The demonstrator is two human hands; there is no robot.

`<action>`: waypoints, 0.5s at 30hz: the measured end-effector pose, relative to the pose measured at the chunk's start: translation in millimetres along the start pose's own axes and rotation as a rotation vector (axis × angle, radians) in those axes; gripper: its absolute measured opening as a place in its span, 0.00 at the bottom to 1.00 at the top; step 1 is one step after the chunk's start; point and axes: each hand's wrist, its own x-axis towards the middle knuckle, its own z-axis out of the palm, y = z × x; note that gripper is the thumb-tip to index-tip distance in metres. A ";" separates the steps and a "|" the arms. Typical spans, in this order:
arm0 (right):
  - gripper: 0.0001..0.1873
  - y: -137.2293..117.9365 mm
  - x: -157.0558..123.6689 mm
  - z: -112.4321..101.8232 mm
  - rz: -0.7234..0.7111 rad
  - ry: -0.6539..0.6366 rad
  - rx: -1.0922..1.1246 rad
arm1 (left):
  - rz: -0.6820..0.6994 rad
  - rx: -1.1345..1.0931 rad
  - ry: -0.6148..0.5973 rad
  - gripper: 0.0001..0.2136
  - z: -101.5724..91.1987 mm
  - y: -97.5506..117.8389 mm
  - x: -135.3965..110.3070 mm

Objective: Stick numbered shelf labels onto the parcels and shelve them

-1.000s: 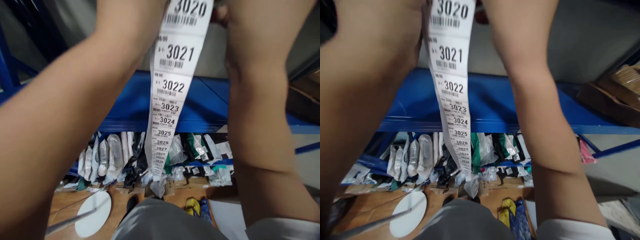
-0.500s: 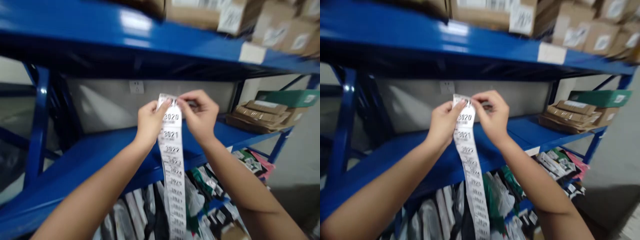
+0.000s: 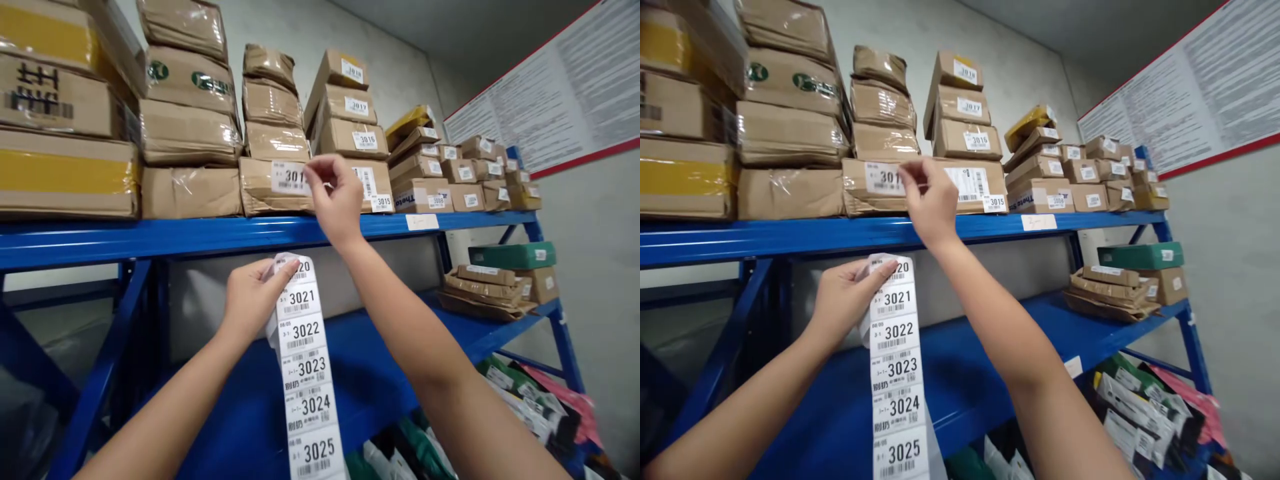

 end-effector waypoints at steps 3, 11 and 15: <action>0.07 13.5 33.7 9.9 0.016 -0.136 -0.135 | 0.143 0.087 0.034 0.17 -16.2 -0.8 3.2; 0.26 -25.3 18.8 2.0 -0.067 -0.146 -0.271 | 0.091 -0.283 0.005 0.13 -32.7 16.9 40.9; 0.11 -40.7 -12.2 -6.3 -0.056 -0.411 -0.025 | 0.215 -0.224 0.036 0.12 -30.6 22.9 49.7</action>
